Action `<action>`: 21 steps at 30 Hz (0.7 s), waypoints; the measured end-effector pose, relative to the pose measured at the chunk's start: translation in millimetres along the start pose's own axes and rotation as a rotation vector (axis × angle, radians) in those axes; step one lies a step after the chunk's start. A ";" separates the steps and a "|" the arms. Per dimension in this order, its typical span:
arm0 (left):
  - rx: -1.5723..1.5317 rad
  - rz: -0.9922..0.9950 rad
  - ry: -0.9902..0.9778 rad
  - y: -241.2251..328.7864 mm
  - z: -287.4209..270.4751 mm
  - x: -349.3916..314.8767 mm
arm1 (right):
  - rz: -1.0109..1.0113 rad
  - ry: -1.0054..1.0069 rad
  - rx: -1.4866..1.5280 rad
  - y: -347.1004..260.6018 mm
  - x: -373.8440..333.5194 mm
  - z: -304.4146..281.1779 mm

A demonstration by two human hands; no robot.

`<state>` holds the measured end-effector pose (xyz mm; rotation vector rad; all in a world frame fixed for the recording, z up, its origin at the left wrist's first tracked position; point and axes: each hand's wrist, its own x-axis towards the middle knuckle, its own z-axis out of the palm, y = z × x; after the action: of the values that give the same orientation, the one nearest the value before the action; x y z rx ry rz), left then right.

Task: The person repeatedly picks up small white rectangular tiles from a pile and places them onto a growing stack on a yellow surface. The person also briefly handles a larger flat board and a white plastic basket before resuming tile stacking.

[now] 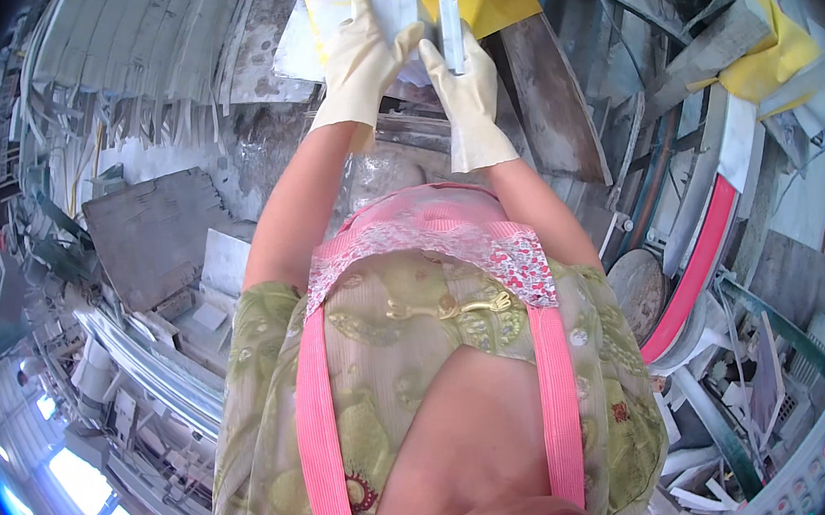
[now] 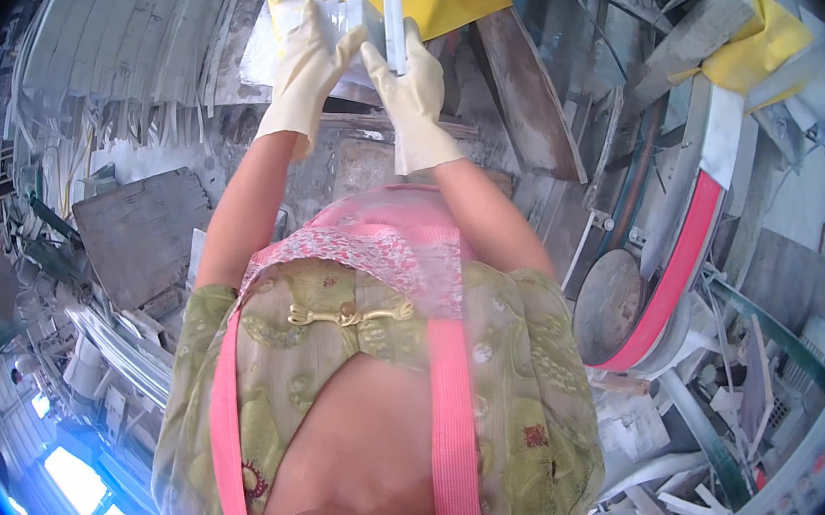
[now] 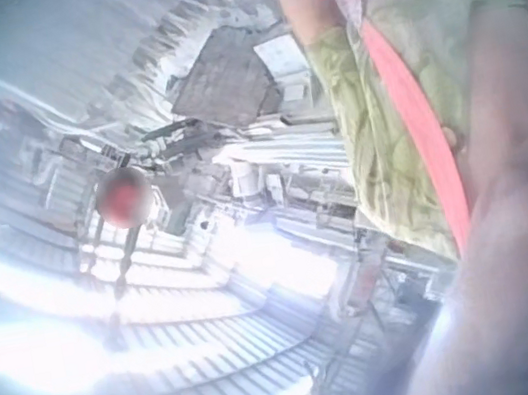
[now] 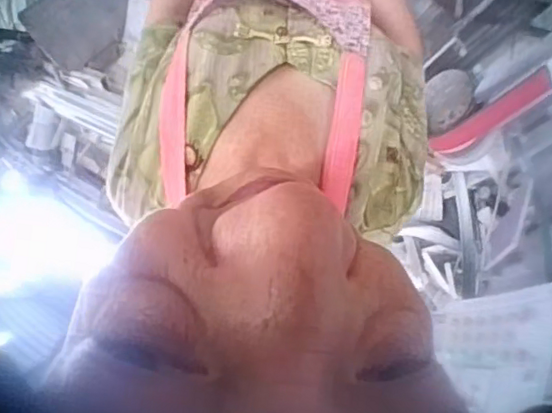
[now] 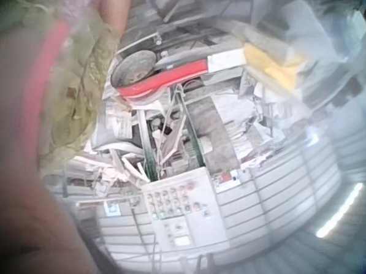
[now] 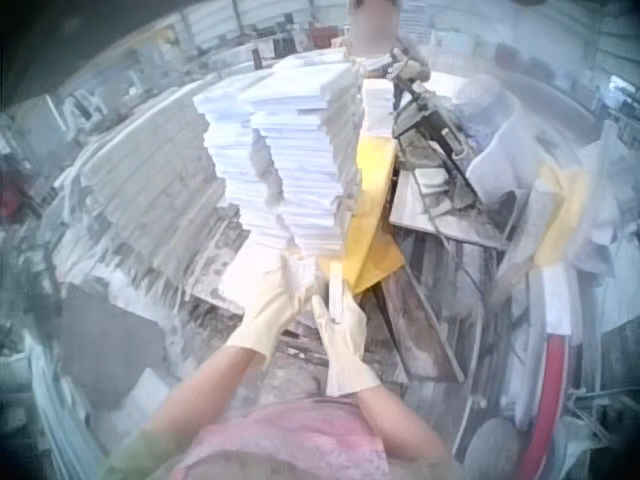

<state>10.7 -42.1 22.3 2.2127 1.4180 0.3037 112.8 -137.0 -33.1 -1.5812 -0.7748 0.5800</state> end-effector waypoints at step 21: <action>0.113 -0.230 0.075 43.4 9.7 15.0 | 0.155 -0.374 0.513 34.2 1.4 -7.3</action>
<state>55.6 -46.1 35.2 2.1170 1.7516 0.2337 124.5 -142.6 -65.7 -1.0730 -0.7059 1.1135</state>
